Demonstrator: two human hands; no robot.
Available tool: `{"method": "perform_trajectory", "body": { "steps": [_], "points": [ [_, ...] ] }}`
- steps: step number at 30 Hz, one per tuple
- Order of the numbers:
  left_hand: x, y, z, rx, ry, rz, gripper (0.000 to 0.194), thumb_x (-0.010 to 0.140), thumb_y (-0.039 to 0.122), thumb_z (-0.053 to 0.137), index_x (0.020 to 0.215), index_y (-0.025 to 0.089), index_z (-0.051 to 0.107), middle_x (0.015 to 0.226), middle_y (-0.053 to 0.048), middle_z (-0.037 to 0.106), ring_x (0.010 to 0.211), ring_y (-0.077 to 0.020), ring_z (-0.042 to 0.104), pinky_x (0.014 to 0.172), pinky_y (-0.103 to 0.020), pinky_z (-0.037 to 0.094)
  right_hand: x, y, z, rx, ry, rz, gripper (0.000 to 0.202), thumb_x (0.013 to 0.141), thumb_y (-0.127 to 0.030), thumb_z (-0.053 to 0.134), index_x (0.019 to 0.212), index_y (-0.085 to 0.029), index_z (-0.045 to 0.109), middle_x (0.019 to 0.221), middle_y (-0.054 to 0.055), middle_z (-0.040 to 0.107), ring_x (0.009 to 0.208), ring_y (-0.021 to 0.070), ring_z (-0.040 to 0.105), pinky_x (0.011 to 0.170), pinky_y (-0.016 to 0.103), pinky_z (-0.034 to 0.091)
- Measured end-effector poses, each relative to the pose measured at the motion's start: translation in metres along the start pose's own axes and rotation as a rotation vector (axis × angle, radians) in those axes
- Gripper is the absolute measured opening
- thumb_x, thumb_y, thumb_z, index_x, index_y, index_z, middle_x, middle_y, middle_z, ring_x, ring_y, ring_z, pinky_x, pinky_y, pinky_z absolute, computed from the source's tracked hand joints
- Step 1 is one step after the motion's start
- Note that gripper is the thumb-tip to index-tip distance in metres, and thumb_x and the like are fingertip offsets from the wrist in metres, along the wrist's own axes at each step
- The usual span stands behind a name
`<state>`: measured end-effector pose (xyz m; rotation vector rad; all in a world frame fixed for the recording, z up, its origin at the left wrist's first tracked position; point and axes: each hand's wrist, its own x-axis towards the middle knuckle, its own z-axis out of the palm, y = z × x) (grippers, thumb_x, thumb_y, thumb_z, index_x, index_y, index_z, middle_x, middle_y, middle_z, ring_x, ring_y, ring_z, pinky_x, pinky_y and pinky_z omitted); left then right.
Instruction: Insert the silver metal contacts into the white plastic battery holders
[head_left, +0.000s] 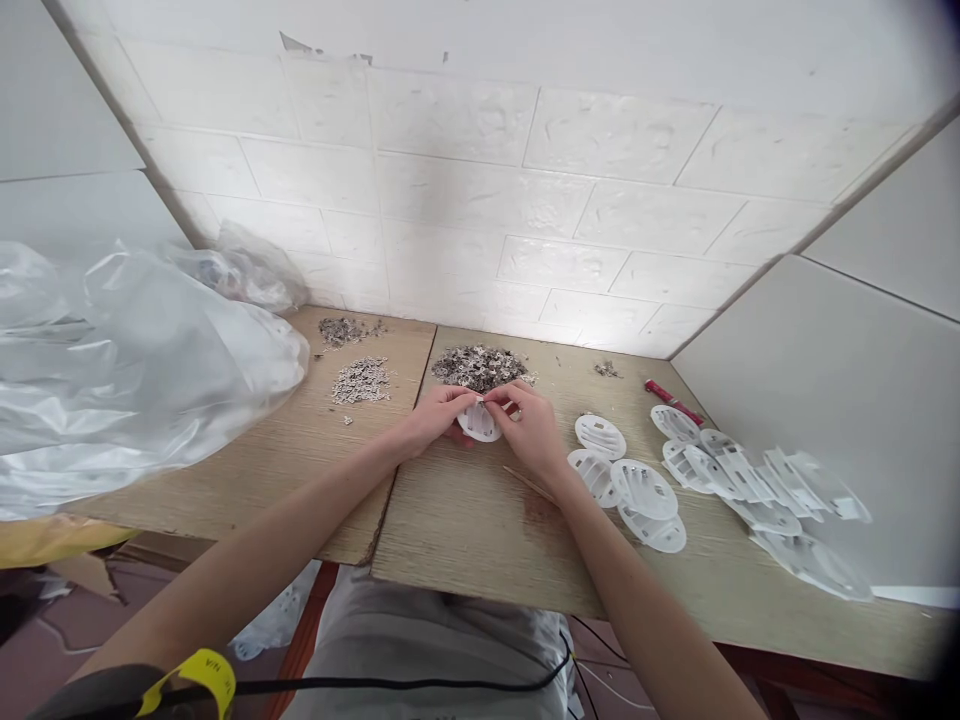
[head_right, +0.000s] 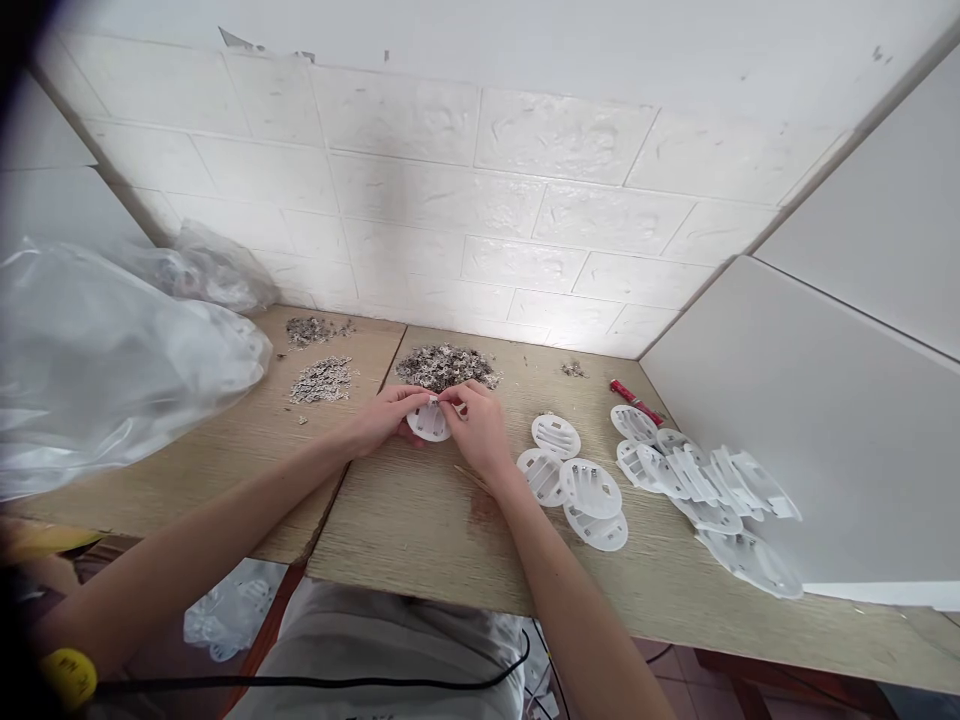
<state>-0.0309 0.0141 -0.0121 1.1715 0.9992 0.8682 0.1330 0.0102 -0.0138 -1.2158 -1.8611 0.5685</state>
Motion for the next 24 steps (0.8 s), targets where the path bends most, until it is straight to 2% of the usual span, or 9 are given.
{"method": "perform_trajectory", "body": {
  "steps": [8,12,16,24],
  "points": [
    [0.0014,-0.0029,-0.0023,0.012,-0.019,0.025,0.033,0.078,0.046,0.065,0.081,0.013,0.063,0.078,-0.005,0.059,0.071,-0.0150,0.057,0.055,-0.028,0.056,0.0020,0.0039,0.0016,0.135,0.007,0.139,0.017,0.083,-0.030,0.055,0.084,-0.018,0.066,0.091,0.007,0.066,0.080,0.0181,0.062,0.067,0.030,0.049],
    [0.0003,-0.0012,-0.0013,0.027,-0.016,0.018,0.033,0.078,0.045,0.065,0.080,0.013,0.063,0.080,-0.006,0.060,0.073,-0.0155,0.058,0.057,-0.029,0.056,0.0019,0.0039,0.0007,0.104,-0.042,0.118,0.017,0.082,-0.030,0.056,0.084,-0.019,0.068,0.091,0.007,0.065,0.085,0.0191,0.062,0.069,0.030,0.049],
    [-0.0016,0.0024,0.0009,0.052,-0.013,0.001,0.032,0.077,0.045,0.065,0.079,0.013,0.063,0.079,-0.005,0.060,0.071,-0.0153,0.058,0.057,-0.028,0.055,0.0011,0.0029,0.0009,0.078,-0.038,0.116,0.016,0.082,-0.029,0.056,0.083,-0.018,0.068,0.090,0.007,0.066,0.083,0.0190,0.062,0.069,0.031,0.049],
    [-0.0008,0.0024,0.0020,0.053,0.028,-0.025,0.033,0.075,0.045,0.067,0.084,0.014,0.065,0.079,-0.004,0.062,0.068,-0.0126,0.056,0.056,-0.023,0.048,0.0022,0.0054,0.0009,0.272,-0.019,0.212,0.018,0.075,-0.035,0.064,0.081,-0.018,0.070,0.086,0.007,0.071,0.079,0.0191,0.064,0.068,0.030,0.051]
  ]
}}
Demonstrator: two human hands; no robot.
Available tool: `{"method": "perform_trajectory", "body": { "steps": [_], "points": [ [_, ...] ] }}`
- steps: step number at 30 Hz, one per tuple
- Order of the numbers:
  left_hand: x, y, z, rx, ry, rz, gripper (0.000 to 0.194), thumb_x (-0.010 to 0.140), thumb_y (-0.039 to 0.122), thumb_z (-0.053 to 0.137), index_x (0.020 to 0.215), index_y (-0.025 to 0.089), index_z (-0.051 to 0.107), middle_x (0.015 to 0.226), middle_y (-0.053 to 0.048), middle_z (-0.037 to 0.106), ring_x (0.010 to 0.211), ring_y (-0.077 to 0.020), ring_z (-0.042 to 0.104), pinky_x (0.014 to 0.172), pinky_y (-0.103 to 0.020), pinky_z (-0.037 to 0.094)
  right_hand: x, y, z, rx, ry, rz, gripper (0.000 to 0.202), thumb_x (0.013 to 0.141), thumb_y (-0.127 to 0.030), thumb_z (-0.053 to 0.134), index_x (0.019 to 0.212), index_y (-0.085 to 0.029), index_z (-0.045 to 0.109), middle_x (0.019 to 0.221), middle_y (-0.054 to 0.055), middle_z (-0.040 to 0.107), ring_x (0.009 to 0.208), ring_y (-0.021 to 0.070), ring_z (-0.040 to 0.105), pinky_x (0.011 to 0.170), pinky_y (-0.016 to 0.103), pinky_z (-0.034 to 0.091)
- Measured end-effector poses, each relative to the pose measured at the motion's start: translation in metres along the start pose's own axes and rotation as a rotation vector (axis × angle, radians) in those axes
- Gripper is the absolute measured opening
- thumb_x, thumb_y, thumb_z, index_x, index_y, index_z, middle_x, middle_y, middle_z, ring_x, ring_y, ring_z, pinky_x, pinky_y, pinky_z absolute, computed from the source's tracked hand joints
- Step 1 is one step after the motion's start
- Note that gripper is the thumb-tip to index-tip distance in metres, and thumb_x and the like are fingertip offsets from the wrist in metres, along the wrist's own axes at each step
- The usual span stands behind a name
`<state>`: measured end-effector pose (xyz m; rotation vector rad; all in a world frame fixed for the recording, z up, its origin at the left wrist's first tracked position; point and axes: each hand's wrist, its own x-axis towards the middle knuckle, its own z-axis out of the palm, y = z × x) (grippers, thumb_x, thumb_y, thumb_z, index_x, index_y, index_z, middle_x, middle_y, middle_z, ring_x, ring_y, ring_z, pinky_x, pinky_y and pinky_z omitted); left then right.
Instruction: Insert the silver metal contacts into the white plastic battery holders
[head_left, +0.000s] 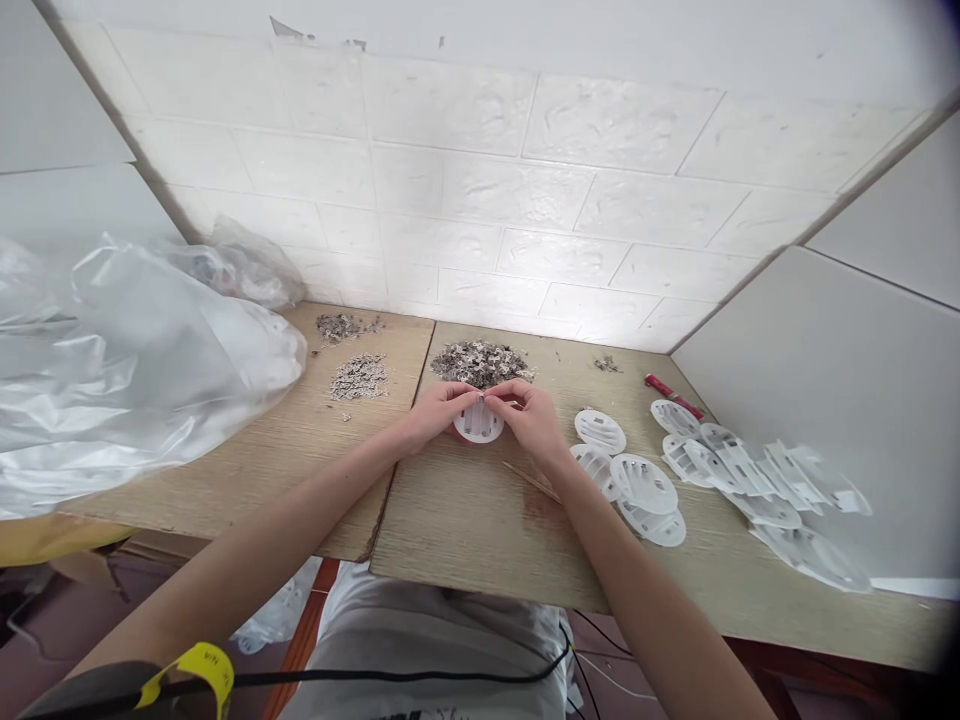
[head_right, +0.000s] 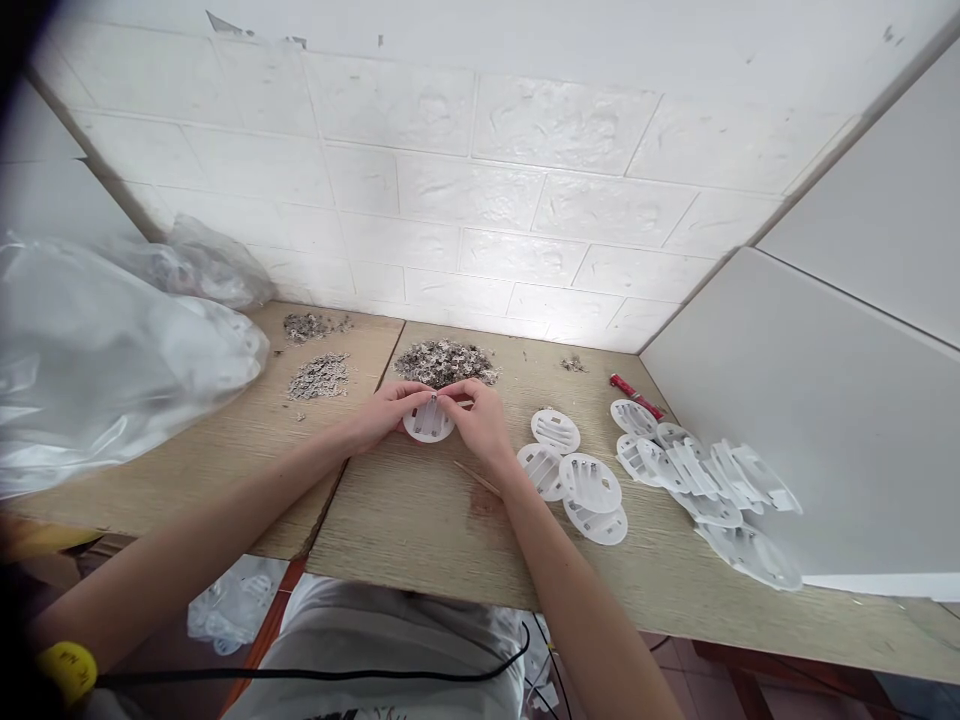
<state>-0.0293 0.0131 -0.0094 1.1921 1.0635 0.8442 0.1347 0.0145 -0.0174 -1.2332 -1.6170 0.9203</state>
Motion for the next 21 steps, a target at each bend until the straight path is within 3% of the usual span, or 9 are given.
{"method": "perform_trajectory", "body": {
  "steps": [16,21],
  "points": [
    [0.0024,-0.0036,-0.0025,-0.045,-0.026,0.039,0.028,0.076,0.040,0.065,0.073,0.013,0.064,0.066,0.000,0.057,0.059,-0.0097,0.051,0.054,-0.022,0.044,-0.0010,0.0037,0.0017,0.256,-0.032,0.174,0.026,0.070,-0.041,0.071,0.082,-0.017,0.072,0.083,0.006,0.072,0.072,0.0178,0.062,0.064,0.029,0.049],
    [0.0045,-0.0065,-0.0034,-0.094,-0.043,0.014,0.027,0.076,0.038,0.066,0.074,0.011,0.065,0.071,-0.003,0.061,0.063,-0.0119,0.056,0.058,-0.026,0.049,-0.0006,0.0023,0.0005,0.147,-0.003,0.138,0.022,0.072,-0.037,0.069,0.082,-0.018,0.074,0.083,0.006,0.073,0.076,0.0192,0.064,0.068,0.030,0.049]
  ]
}}
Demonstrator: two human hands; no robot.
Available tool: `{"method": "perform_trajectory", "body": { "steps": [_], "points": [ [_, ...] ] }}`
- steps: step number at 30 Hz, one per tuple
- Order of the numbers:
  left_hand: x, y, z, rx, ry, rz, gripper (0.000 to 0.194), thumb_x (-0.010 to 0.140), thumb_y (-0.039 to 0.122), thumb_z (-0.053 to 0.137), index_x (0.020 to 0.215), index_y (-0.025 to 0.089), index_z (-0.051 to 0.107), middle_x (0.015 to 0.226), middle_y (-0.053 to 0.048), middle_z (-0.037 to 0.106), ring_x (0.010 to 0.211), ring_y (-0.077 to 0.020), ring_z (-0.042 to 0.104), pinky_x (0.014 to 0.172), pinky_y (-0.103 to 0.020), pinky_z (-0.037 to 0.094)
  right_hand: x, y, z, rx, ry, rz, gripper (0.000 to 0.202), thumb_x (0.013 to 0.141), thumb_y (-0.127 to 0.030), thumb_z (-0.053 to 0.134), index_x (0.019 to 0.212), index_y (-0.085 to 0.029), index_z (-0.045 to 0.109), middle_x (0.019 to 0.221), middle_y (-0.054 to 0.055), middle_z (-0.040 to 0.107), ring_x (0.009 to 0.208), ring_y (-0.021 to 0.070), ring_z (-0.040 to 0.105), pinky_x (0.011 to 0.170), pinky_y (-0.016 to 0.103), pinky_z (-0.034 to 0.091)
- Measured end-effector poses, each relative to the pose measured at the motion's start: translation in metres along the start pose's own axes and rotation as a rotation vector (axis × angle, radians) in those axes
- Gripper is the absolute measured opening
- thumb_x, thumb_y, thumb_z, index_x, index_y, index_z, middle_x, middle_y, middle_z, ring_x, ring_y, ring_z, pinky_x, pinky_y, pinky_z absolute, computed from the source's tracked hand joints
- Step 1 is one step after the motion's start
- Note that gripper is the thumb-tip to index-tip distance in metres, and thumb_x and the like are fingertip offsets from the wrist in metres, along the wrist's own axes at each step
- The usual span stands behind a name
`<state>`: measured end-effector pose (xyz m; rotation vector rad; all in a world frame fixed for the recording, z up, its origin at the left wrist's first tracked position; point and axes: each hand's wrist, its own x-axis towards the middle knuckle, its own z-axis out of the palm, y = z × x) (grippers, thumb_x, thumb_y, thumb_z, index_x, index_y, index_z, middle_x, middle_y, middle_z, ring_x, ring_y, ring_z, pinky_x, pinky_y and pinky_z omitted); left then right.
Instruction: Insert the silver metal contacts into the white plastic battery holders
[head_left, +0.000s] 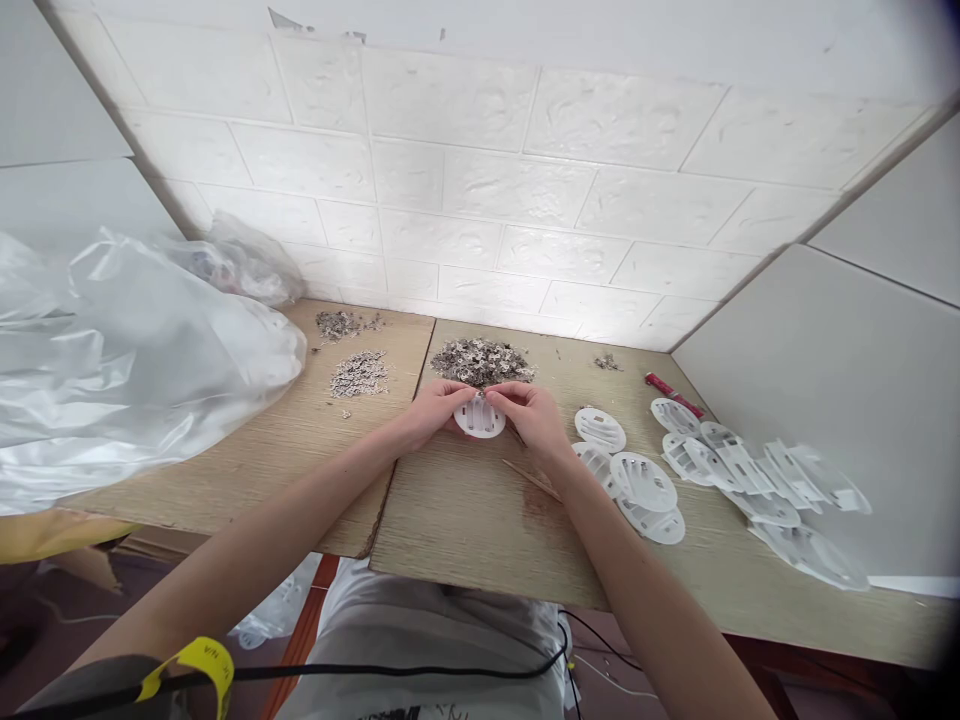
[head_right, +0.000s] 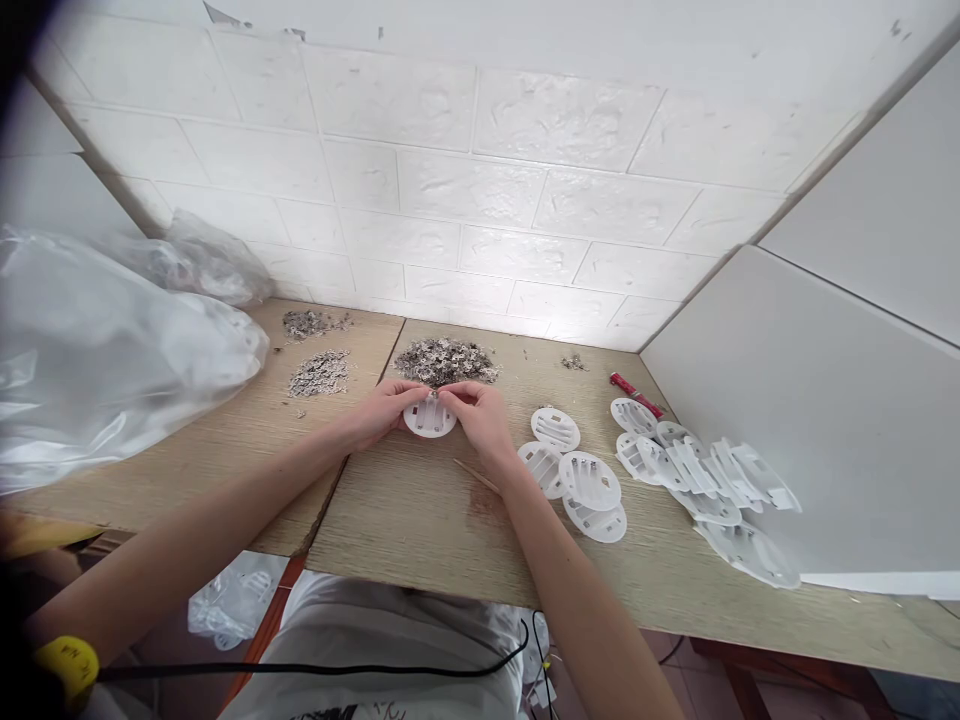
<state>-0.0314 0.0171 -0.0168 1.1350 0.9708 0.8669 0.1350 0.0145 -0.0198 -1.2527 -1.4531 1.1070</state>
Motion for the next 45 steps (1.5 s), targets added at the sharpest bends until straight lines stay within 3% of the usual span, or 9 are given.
{"method": "perform_trajectory", "body": {
  "steps": [4,11,19,23,27,36,45],
  "points": [
    [-0.0002,0.0001,0.0001,-0.018,0.004,0.001,0.025,0.077,0.036,0.066,0.075,0.011,0.067,0.070,-0.003,0.062,0.064,-0.0119,0.058,0.060,-0.025,0.051,0.0002,-0.0022,-0.0006,-0.140,0.028,-0.073,0.021,0.075,-0.036,0.065,0.082,-0.019,0.074,0.085,0.006,0.073,0.080,0.0212,0.065,0.072,0.033,0.050],
    [0.0000,0.0008,0.0011,-0.030,0.003,-0.005,0.027,0.075,0.037,0.070,0.078,0.011,0.069,0.072,-0.005,0.064,0.066,-0.0136,0.059,0.062,-0.028,0.054,0.0021,-0.0020,-0.0021,-0.188,0.010,-0.115,0.023,0.079,-0.035,0.059,0.084,-0.018,0.074,0.085,0.006,0.073,0.080,0.0212,0.065,0.073,0.033,0.050],
    [-0.0008,0.0015,-0.0007,0.013,-0.002,0.006,0.028,0.076,0.039,0.068,0.078,0.011,0.069,0.073,-0.004,0.064,0.067,-0.0125,0.059,0.060,-0.025,0.052,-0.0018,-0.0078,-0.0042,-0.446,-0.028,-0.417,0.015,0.084,-0.024,0.059,0.085,-0.020,0.073,0.088,0.006,0.064,0.078,0.0169,0.060,0.064,0.029,0.048],
    [-0.0029,0.0044,0.0011,0.024,-0.027,-0.004,0.030,0.077,0.040,0.068,0.081,0.010,0.070,0.078,-0.007,0.065,0.071,-0.0158,0.061,0.062,-0.029,0.055,-0.0017,-0.0050,-0.0050,-0.524,-0.021,-0.469,0.014,0.084,-0.017,0.057,0.083,-0.019,0.070,0.086,0.006,0.063,0.076,0.0172,0.060,0.065,0.031,0.047],
    [-0.0035,0.0050,0.0020,0.025,-0.020,-0.013,0.031,0.076,0.041,0.070,0.081,0.010,0.070,0.076,-0.007,0.065,0.070,-0.0154,0.061,0.060,-0.029,0.055,-0.0013,-0.0054,-0.0055,-0.524,-0.017,-0.438,0.012,0.084,-0.016,0.054,0.079,-0.018,0.066,0.086,0.006,0.063,0.076,0.0170,0.059,0.066,0.030,0.046],
    [0.0009,-0.0006,0.0002,-0.006,0.016,-0.014,0.030,0.073,0.040,0.072,0.082,0.011,0.070,0.075,-0.006,0.065,0.066,-0.0141,0.060,0.057,-0.027,0.054,0.0046,-0.0019,-0.0040,-0.267,-0.029,-0.183,0.015,0.082,-0.030,0.057,0.082,-0.018,0.067,0.087,0.006,0.068,0.078,0.0179,0.061,0.067,0.030,0.048],
    [-0.0019,0.0030,0.0018,-0.004,-0.011,-0.008,0.031,0.075,0.041,0.071,0.083,0.011,0.070,0.076,-0.006,0.065,0.068,-0.0142,0.060,0.058,-0.027,0.055,0.0028,-0.0019,-0.0038,-0.302,-0.020,-0.175,0.013,0.080,-0.029,0.059,0.082,-0.019,0.067,0.087,0.007,0.069,0.081,0.0200,0.064,0.069,0.033,0.050]
  ]
}}
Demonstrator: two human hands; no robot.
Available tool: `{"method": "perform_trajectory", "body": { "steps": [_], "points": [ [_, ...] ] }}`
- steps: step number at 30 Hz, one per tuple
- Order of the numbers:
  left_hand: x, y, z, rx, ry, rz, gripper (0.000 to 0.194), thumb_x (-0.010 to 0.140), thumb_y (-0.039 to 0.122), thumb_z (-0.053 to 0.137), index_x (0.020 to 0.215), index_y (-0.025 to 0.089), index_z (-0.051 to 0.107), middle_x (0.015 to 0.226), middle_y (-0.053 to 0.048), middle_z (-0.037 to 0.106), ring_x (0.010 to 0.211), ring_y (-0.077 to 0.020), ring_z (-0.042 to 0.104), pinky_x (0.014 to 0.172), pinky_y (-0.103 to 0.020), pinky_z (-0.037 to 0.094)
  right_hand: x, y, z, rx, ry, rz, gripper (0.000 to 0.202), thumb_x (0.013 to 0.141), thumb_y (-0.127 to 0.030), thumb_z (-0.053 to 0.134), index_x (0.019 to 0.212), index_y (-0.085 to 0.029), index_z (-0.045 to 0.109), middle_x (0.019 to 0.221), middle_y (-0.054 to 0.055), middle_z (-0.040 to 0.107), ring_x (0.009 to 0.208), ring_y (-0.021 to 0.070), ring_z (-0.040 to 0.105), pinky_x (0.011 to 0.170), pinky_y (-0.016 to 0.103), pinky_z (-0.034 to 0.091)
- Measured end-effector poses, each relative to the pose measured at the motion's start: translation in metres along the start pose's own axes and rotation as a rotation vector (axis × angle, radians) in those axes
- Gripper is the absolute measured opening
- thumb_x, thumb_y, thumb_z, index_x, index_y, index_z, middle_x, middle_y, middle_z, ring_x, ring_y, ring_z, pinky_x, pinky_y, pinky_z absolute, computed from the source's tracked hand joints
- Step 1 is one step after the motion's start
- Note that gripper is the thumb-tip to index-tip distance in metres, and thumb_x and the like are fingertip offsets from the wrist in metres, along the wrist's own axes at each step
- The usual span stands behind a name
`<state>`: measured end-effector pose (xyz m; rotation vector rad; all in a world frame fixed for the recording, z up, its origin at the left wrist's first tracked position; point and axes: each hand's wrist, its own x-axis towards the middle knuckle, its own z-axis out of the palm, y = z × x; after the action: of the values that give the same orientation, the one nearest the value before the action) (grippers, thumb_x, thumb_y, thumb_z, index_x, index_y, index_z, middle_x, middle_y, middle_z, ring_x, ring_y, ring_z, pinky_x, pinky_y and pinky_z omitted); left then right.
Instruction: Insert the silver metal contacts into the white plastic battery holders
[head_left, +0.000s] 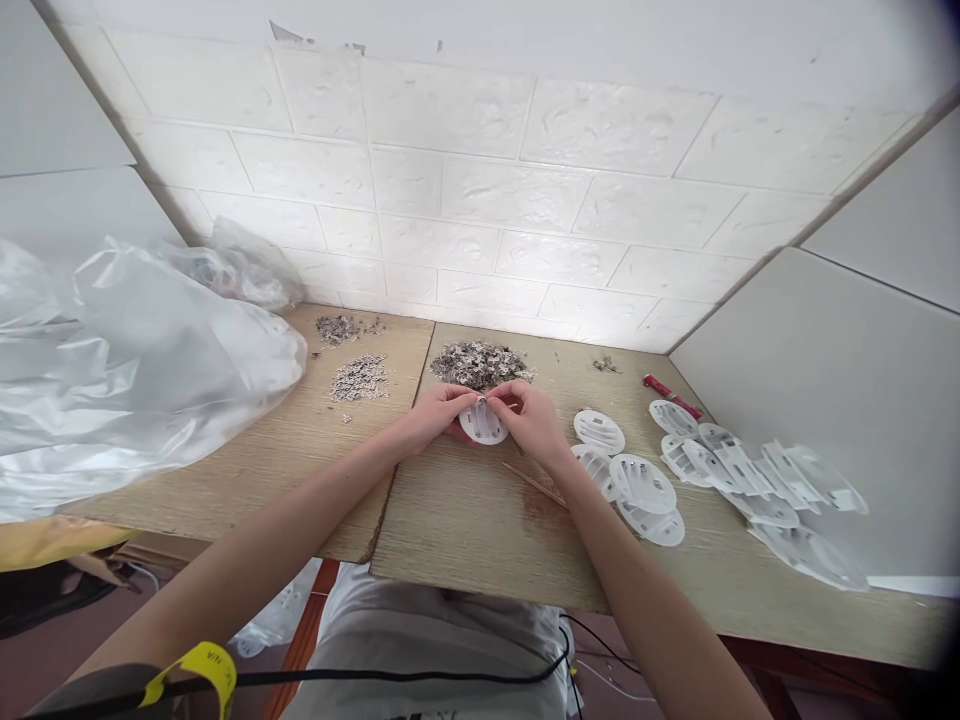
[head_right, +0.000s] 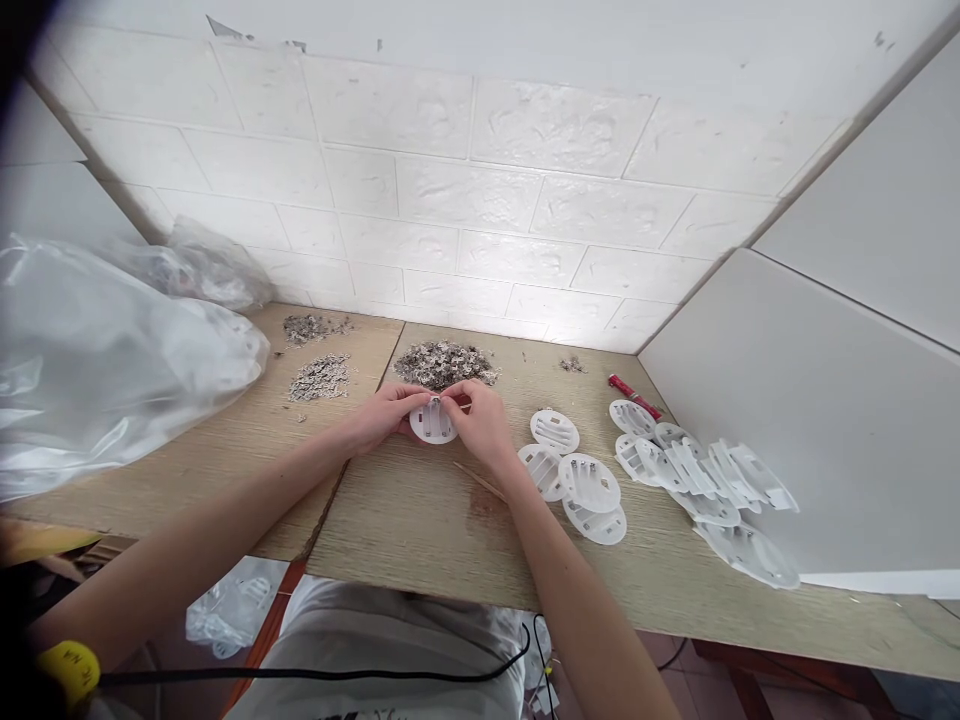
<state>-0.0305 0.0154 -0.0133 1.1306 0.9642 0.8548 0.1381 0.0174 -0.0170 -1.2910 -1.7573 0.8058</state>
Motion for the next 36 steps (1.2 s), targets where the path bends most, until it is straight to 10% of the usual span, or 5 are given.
{"method": "perform_trajectory", "body": {
  "steps": [36],
  "points": [
    [-0.0018,-0.0009,0.0035,0.189,0.088,0.061,0.026,0.073,0.036,0.072,0.085,0.012,0.075,0.075,-0.006,0.072,0.067,-0.0154,0.061,0.062,-0.026,0.047,-0.0061,-0.0069,0.0023,0.207,-0.018,0.081,0.018,0.075,-0.032,0.066,0.085,-0.018,0.062,0.083,0.004,0.064,0.075,0.0162,0.059,0.061,0.027,0.047]
  ]
}}
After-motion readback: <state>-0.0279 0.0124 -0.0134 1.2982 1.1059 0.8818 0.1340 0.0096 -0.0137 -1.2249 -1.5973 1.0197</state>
